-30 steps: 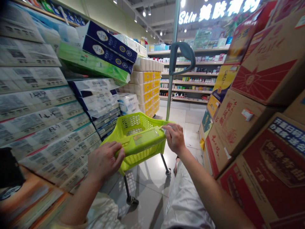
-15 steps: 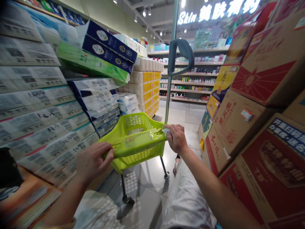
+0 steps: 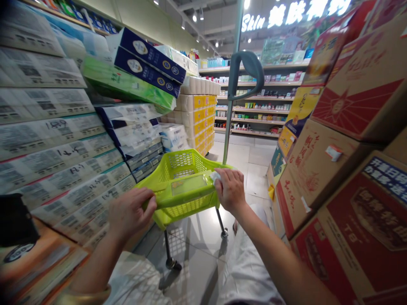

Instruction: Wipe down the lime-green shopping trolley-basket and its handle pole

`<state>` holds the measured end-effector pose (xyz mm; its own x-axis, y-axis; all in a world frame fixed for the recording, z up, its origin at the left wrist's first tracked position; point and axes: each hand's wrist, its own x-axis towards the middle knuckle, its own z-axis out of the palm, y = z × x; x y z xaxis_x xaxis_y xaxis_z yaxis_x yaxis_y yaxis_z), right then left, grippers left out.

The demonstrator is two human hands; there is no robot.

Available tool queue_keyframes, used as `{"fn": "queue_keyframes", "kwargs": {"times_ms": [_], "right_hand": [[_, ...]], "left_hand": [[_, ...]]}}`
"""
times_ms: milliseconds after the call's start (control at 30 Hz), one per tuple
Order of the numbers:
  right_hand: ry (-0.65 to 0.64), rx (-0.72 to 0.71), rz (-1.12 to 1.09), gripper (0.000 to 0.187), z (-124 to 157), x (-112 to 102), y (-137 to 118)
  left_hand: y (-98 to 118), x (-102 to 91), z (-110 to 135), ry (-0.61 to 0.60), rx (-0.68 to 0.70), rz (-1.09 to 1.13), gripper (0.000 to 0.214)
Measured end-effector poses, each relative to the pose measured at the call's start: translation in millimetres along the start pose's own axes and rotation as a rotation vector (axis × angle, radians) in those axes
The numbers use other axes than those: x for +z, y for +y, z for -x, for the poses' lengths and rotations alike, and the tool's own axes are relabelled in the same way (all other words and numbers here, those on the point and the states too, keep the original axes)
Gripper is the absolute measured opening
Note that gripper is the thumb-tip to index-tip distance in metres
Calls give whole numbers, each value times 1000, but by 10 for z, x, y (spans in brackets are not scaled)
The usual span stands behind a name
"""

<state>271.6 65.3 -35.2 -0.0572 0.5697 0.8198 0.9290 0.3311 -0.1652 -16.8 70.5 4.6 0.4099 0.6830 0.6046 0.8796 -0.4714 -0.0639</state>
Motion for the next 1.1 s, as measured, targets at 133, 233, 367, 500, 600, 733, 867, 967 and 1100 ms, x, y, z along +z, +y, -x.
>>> {"fn": "queue_keyframes", "kwargs": {"times_ms": [133, 233, 367, 500, 600, 733, 867, 967, 1100], "right_hand": [[29, 90, 3, 30, -5, 34, -152], [-14, 41, -67, 32, -36, 77, -400], [-50, -52, -103, 33, -25, 68, -417], [-31, -54, -21, 30, 37, 10, -43], [36, 46, 40, 30, 61, 6, 150], [112, 109, -30, 30, 67, 53, -35], [-3, -53, -125, 31, 67, 51, -306], [-34, -112, -103, 28, 59, 15, -177], [33, -48, -83, 25, 49, -7, 205]], "left_hand": [[57, 43, -22, 27, 7, -4, 31], [70, 56, -33, 35, 11, -3, 30], [35, 40, -25, 45, 25, 5, 30], [2, 26, -7, 35, 24, 1, 31], [13, 29, -9, 31, 21, -6, 31], [41, 28, -25, 17, -1, 3, 31], [11, 0, -24, -10, -15, 5, 32], [-34, -25, -13, -11, -14, 28, 32], [-64, -45, -7, -1, -16, 68, 32]]}}
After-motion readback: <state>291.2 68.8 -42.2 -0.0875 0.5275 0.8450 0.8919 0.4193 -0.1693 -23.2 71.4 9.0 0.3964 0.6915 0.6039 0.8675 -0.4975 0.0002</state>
